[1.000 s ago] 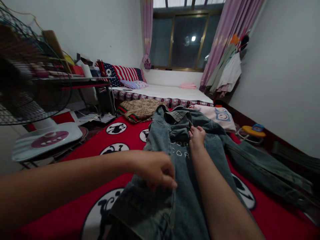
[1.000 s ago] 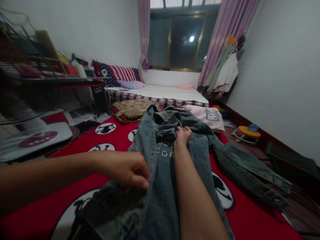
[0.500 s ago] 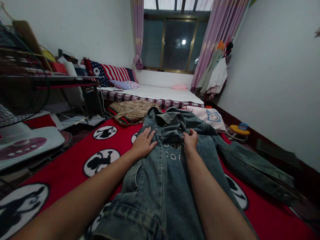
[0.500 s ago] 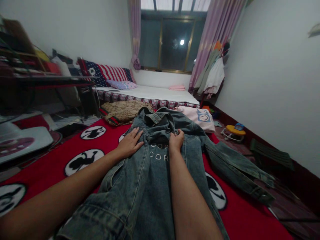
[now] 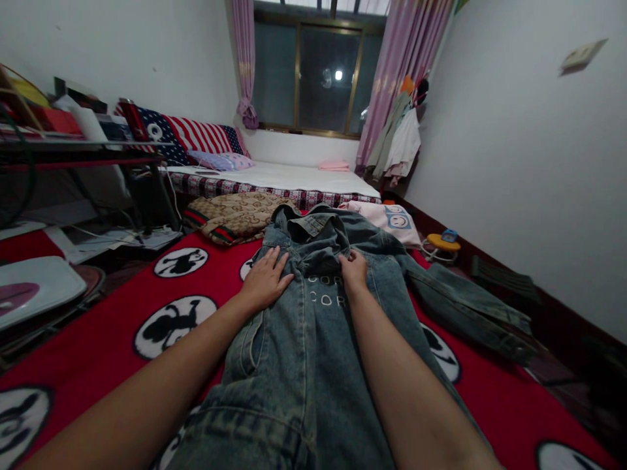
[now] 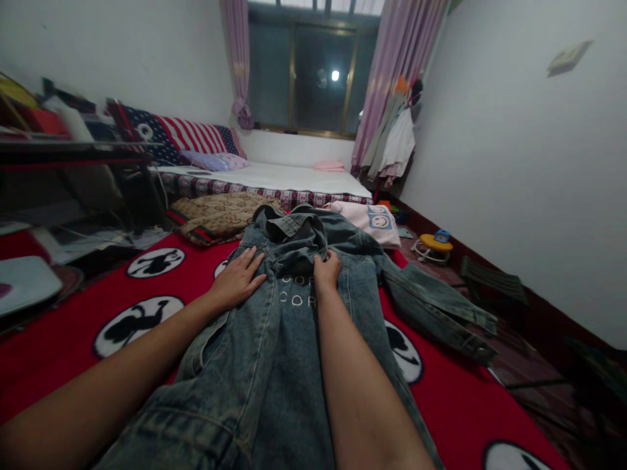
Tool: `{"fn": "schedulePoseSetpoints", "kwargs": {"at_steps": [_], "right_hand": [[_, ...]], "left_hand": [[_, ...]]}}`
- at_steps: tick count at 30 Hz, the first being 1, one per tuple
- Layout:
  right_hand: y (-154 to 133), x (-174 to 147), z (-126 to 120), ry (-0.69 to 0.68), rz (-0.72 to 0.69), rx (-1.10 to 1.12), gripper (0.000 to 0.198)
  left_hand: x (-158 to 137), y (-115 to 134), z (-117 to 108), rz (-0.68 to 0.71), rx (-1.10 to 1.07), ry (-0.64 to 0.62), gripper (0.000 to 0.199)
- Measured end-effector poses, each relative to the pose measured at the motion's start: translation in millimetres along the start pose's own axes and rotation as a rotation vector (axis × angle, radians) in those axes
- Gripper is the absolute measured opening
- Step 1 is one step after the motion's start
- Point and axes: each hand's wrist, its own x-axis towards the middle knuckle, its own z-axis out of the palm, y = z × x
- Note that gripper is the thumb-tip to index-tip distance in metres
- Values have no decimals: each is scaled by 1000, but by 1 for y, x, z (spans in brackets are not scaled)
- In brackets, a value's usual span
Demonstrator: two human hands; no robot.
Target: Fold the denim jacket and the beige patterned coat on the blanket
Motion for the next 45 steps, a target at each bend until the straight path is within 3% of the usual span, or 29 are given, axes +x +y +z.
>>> {"fn": "schedulePoseSetpoints", "kwargs": {"at_steps": [45], "right_hand": [[0,-4,-3,-27,28,42,37]], "left_hand": [[-1,0,0,1,-3,4,63]]}}
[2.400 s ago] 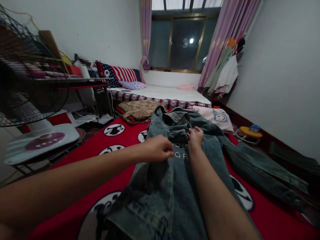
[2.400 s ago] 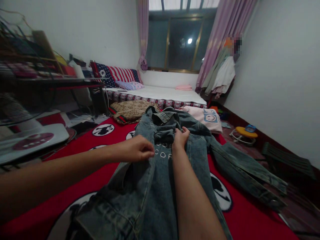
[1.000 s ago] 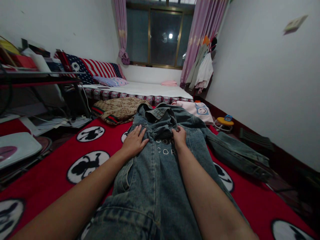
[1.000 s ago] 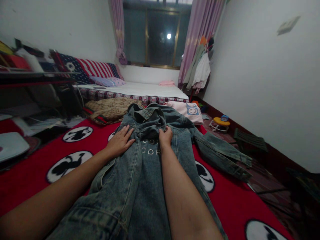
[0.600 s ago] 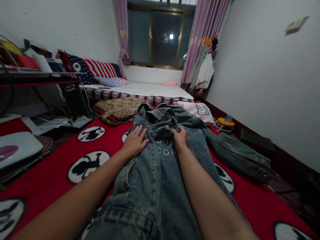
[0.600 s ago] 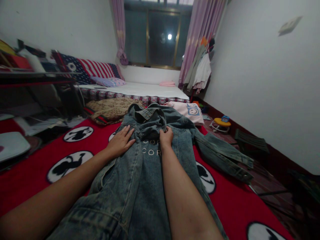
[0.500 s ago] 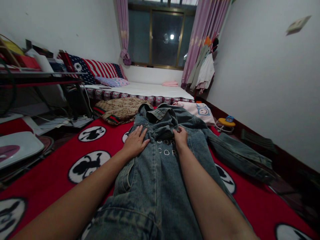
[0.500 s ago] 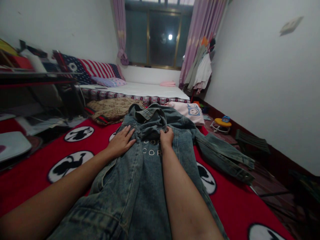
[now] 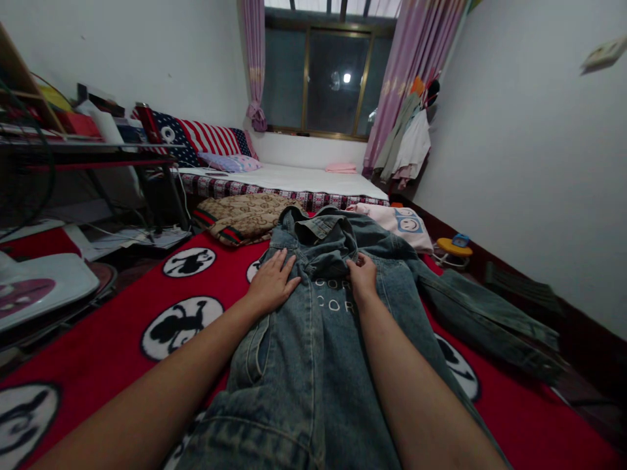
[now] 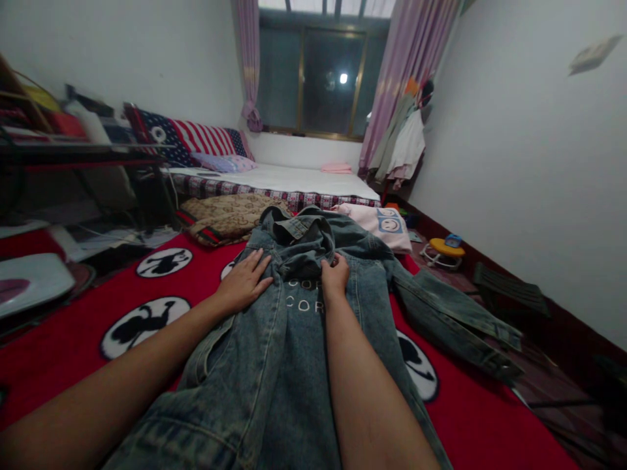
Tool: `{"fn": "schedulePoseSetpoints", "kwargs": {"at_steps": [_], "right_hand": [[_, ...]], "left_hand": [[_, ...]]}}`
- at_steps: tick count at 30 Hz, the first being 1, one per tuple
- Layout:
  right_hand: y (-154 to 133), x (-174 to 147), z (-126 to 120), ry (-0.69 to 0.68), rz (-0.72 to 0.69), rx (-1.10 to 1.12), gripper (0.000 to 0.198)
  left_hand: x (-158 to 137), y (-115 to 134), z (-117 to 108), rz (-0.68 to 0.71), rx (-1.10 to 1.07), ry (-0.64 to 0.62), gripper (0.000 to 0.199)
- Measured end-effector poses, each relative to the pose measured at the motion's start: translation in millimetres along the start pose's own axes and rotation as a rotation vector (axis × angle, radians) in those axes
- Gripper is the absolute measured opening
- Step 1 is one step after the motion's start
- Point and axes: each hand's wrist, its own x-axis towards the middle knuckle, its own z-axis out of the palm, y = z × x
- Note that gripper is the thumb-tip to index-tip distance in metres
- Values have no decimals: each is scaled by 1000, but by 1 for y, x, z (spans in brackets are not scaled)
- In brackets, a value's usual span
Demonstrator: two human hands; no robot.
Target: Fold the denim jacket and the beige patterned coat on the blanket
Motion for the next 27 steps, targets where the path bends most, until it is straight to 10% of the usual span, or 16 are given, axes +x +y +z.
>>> {"fn": "schedulePoseSetpoints", "kwargs": {"at_steps": [27], "right_hand": [[4,3,1,-3,-29,-4,37]], "left_hand": [[1,0,-1,10,28,-21,63]]}}
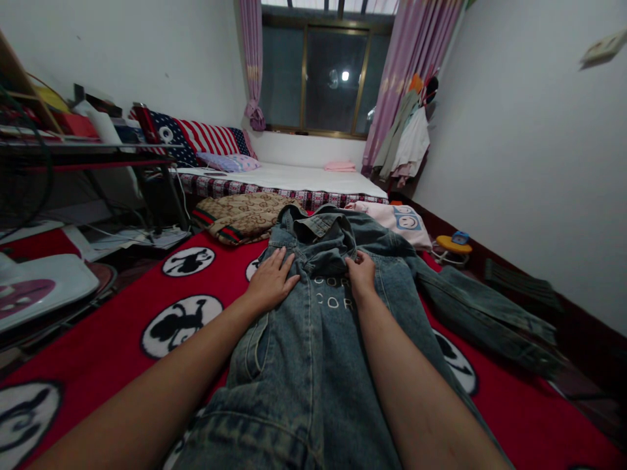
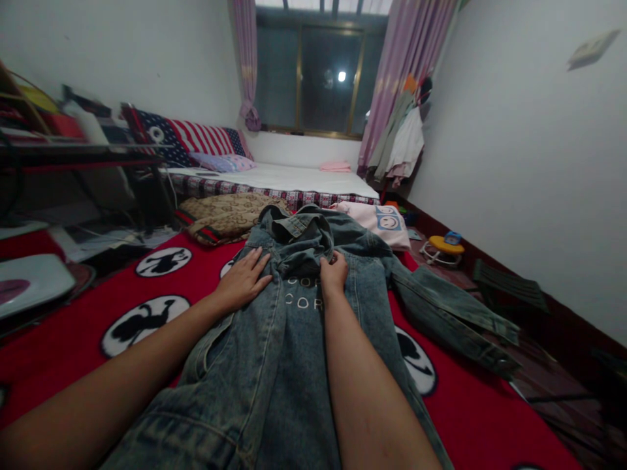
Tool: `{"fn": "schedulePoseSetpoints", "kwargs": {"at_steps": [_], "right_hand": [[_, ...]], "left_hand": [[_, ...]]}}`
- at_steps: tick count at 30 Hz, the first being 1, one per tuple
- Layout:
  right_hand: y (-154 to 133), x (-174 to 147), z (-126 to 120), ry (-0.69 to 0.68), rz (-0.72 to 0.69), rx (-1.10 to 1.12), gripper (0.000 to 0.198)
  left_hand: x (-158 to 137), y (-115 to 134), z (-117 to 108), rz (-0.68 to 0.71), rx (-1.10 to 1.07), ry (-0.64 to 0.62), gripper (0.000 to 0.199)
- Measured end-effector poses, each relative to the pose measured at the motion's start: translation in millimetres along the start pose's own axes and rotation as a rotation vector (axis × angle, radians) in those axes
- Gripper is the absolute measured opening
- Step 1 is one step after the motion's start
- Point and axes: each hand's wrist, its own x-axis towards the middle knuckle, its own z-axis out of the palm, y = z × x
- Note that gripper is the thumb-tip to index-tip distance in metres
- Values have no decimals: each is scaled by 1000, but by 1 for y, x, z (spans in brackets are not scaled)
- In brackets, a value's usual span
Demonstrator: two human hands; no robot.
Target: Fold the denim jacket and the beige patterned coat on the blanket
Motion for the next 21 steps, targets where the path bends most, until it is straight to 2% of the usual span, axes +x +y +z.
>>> {"fn": "schedulePoseSetpoints", "kwargs": {"at_steps": [21], "right_hand": [[1,1,0,-9,-13,-15,39]], "left_hand": [[0,2,-5,-22,-1,-18,63]]}}
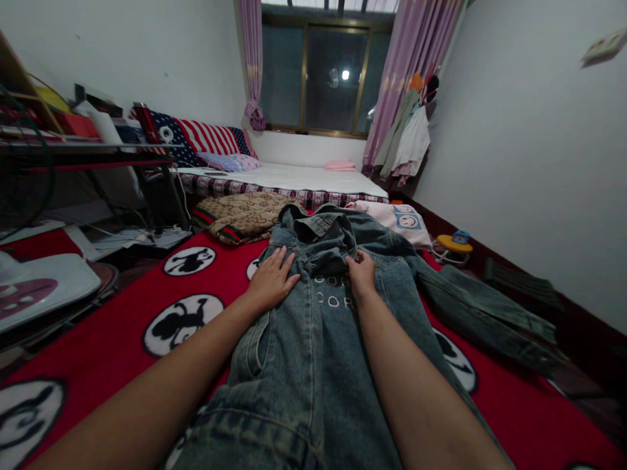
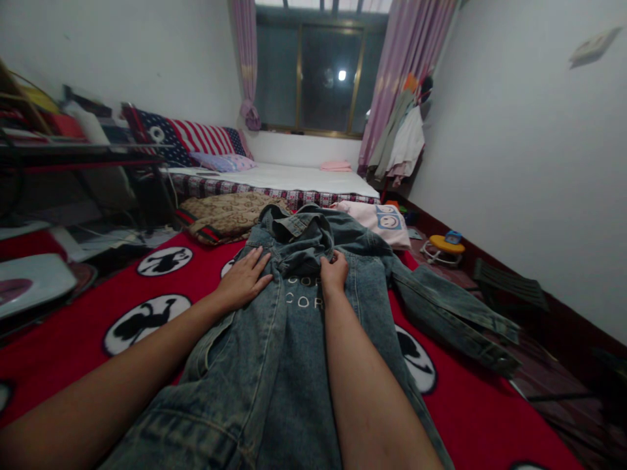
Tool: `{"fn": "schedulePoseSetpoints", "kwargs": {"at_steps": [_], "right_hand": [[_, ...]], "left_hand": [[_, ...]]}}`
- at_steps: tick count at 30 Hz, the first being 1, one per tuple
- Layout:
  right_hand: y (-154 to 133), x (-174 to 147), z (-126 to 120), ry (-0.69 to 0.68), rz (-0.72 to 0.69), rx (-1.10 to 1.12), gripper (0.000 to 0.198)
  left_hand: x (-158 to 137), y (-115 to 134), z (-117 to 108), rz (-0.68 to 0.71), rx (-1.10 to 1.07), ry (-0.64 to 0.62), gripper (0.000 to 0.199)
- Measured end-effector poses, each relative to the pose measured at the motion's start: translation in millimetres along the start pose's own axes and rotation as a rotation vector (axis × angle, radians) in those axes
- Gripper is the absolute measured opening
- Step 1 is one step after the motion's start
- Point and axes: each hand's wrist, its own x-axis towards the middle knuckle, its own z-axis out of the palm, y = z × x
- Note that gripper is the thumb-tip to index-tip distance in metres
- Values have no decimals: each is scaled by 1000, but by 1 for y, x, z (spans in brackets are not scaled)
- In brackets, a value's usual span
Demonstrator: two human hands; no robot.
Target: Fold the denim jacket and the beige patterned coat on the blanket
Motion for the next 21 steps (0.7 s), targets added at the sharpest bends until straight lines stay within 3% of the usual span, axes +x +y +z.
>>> {"fn": "schedulePoseSetpoints", "kwargs": {"at_steps": [21], "right_hand": [[-2,-2,0,0,19,-24,42]], "left_hand": [[0,-1,3,5,-1,20,63]]}}
